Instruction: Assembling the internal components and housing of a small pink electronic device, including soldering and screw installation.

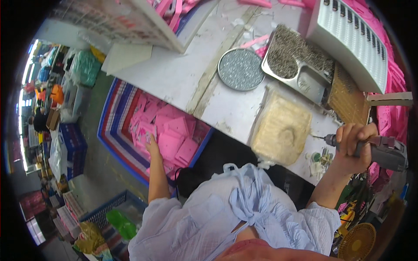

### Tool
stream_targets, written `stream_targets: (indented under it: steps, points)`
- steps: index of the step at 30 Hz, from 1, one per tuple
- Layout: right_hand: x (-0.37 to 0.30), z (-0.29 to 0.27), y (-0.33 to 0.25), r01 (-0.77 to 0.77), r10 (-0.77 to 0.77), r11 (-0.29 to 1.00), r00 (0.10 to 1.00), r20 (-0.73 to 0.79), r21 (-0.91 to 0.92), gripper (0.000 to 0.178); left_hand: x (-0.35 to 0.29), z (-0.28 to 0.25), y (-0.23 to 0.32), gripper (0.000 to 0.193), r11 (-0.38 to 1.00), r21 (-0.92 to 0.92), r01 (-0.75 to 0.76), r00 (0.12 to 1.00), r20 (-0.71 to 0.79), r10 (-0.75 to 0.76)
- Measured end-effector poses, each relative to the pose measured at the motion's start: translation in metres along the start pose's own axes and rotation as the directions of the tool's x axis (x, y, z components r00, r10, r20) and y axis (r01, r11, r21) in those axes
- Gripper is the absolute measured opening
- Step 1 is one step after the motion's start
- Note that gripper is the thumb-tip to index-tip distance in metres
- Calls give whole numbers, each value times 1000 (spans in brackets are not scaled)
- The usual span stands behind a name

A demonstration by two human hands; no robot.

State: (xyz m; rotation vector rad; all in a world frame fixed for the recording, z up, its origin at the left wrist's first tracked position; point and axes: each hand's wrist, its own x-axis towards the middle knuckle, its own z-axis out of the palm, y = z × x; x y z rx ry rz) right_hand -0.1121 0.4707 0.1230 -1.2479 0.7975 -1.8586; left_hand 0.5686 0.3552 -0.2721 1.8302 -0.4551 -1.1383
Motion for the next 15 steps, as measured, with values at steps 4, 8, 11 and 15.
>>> stream_targets:
  steps: [4,8,11,15]
  points:
    - [-7,-9,-1,-18,10,996,995,-101,-83,28,-194,182,203,32,368,37,-929,347,438,830]
    - [-10,-15,6,-42,11,989,977,-211,-142,46,-282,350,322,7,-97,-329,-939,-287,600,747]
    - [0,5,3,-103,12,959,947,-322,-265,63,-233,510,344,30,-56,-98,-994,-111,788,606]
    - [0,-7,-9,-185,63,933,929,-365,-309,70,-142,718,360,56,309,495,-812,584,687,433]
